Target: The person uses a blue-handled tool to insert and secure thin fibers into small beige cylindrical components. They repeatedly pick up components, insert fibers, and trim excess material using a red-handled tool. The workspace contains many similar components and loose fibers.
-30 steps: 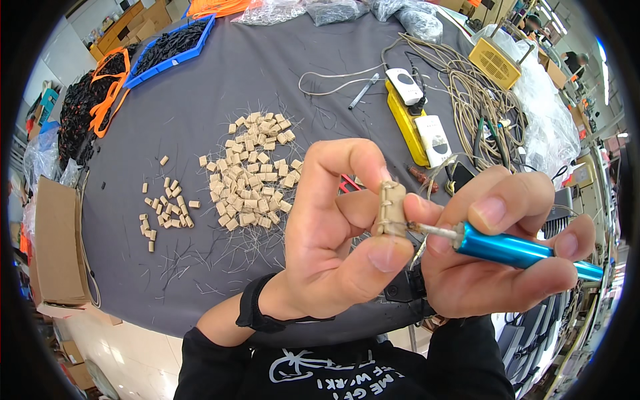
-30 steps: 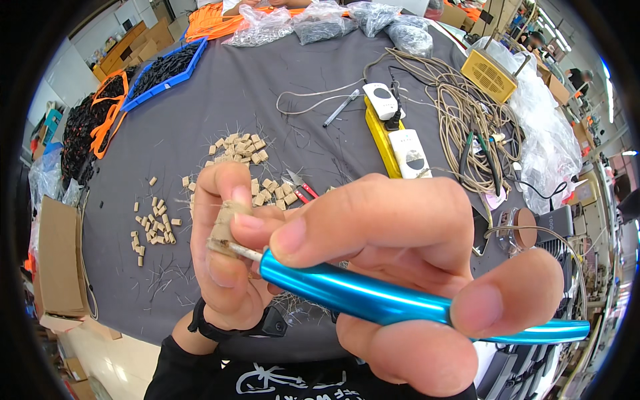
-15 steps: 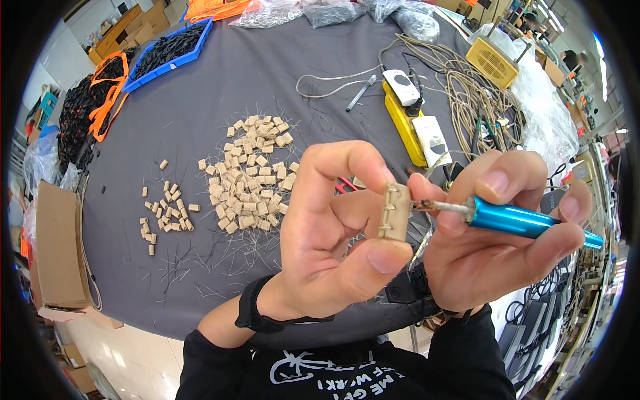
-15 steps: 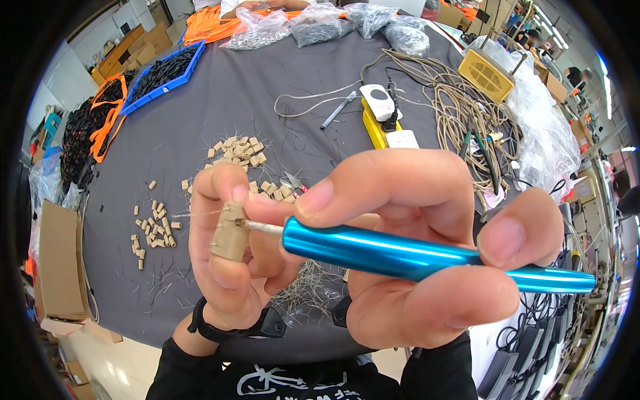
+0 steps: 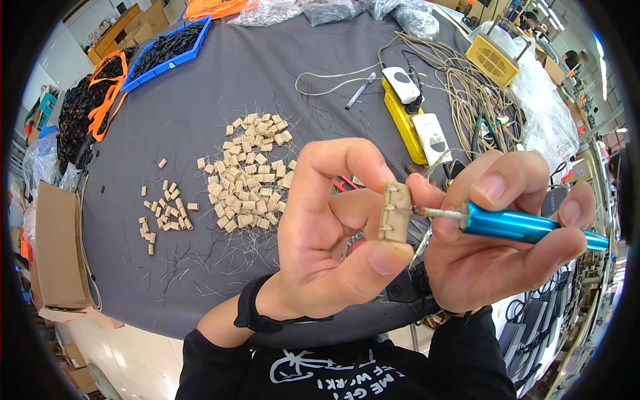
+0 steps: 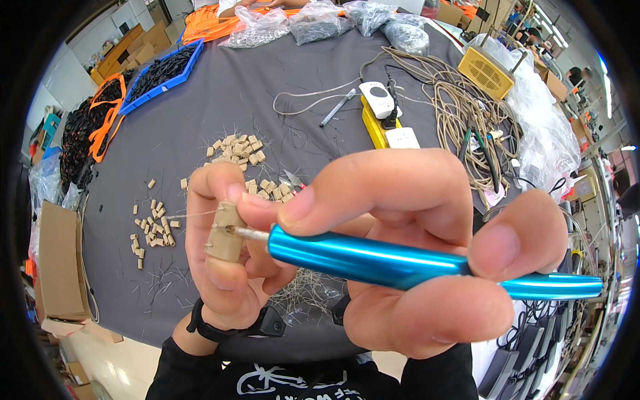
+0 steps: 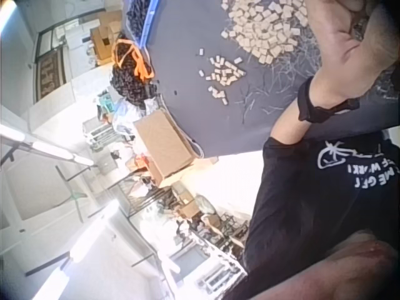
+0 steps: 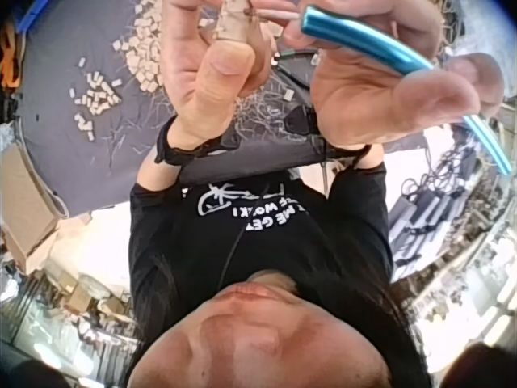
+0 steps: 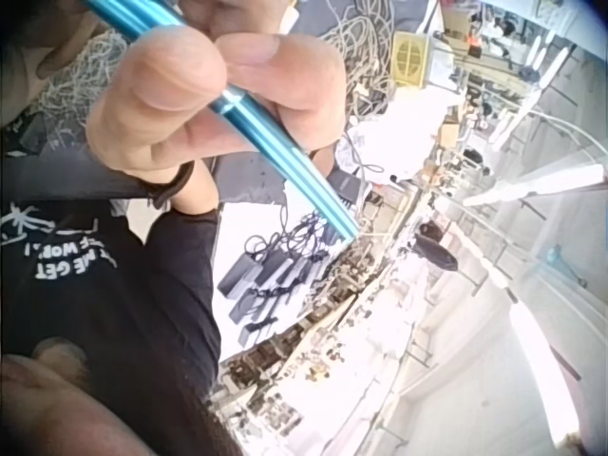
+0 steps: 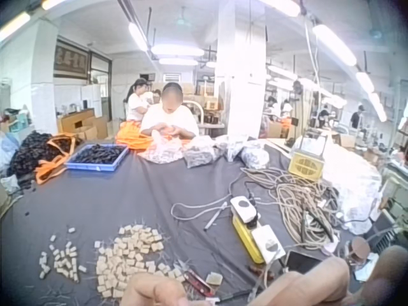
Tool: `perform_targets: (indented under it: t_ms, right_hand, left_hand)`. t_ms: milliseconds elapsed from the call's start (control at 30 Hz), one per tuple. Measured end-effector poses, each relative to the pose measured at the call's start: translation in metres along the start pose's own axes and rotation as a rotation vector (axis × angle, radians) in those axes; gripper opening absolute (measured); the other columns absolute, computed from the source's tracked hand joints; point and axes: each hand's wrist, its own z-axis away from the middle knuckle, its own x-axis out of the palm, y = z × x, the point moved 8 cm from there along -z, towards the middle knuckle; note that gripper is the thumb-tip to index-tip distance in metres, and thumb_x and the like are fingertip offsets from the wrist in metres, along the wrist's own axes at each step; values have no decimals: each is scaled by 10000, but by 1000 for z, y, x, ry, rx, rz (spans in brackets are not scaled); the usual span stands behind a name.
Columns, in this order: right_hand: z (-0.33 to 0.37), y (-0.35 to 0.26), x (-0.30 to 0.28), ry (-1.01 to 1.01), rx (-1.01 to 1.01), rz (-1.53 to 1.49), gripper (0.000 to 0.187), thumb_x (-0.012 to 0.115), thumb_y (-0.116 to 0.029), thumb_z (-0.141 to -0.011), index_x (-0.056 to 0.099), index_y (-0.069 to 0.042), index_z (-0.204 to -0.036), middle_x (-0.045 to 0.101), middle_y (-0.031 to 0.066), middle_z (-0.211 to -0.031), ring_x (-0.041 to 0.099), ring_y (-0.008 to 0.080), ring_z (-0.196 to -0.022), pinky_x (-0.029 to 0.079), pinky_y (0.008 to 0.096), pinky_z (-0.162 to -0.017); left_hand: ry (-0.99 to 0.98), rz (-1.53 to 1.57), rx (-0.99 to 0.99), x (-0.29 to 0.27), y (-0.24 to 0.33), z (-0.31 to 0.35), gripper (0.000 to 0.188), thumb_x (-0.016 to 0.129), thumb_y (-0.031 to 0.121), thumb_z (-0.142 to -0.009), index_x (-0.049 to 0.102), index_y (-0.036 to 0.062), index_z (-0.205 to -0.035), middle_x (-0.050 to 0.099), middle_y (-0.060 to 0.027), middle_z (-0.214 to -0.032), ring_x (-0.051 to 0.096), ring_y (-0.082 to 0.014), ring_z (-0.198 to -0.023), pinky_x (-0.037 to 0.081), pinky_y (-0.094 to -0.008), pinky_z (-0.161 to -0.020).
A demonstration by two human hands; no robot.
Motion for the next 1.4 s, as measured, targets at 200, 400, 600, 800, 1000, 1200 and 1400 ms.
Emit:
perform_targets:
  t_ms: [200,400,600,800,1000,1200,1400]
  right_hand:
    - [0,1,0,19,6,20,324,258,-451,-872,289,-197,-1071,449,135,-784,461,143,-451,506,321,-453]
    - [3,-1,-5,60,26,59,332,255,-456,-870,284,-195,-1074,448,136,-791,471,148,-462,524,356,-476]
    - [4,2,-7,116,57,45,320,255,-459,-869,292,-210,-1067,450,136,-799,491,153,-482,537,397,-510]
    - [-1,2,-2,-6,54,38,283,266,-445,-873,313,-219,-1035,466,143,-794,492,150,-467,535,362,-494]
    - [0,0,-4,16,57,121,259,276,-432,-876,319,-219,-1017,477,148,-787,491,144,-448,524,298,-454]
    - [-1,3,0,20,15,47,257,282,-428,-876,314,-217,-1021,482,151,-789,505,151,-464,522,287,-446]
    - [-2,-1,-2,49,43,61,274,288,-426,-876,327,-205,-1033,472,143,-791,489,147,-459,523,295,-438]
  left_hand:
    - [19,-1,-16,0,0,0,427,563,77,-772,250,2,-1053,550,-145,-849,409,-19,-609,351,-260,-813]
    - [6,-2,12,0,-1,-1,429,564,71,-769,250,0,-1052,502,-48,-676,409,-30,-594,357,-245,-788]
    - [32,-1,-50,-2,-2,1,426,561,56,-766,251,0,-1052,462,-14,-623,416,-35,-592,344,-277,-831]
    - [10,19,11,2,1,-2,423,558,48,-765,252,0,-1052,458,-11,-616,438,-47,-628,316,-337,-898]
    - [31,-8,7,5,2,-3,418,561,53,-764,256,-1,-1045,442,4,-592,443,-52,-641,300,-357,-922]
    - [46,18,-16,2,0,-4,421,572,56,-755,266,-1,-1038,437,9,-583,428,-41,-601,335,-315,-817]
    - [56,30,-27,3,-2,-4,424,584,60,-746,275,-2,-1030,432,14,-573,413,-30,-562,370,-273,-712]
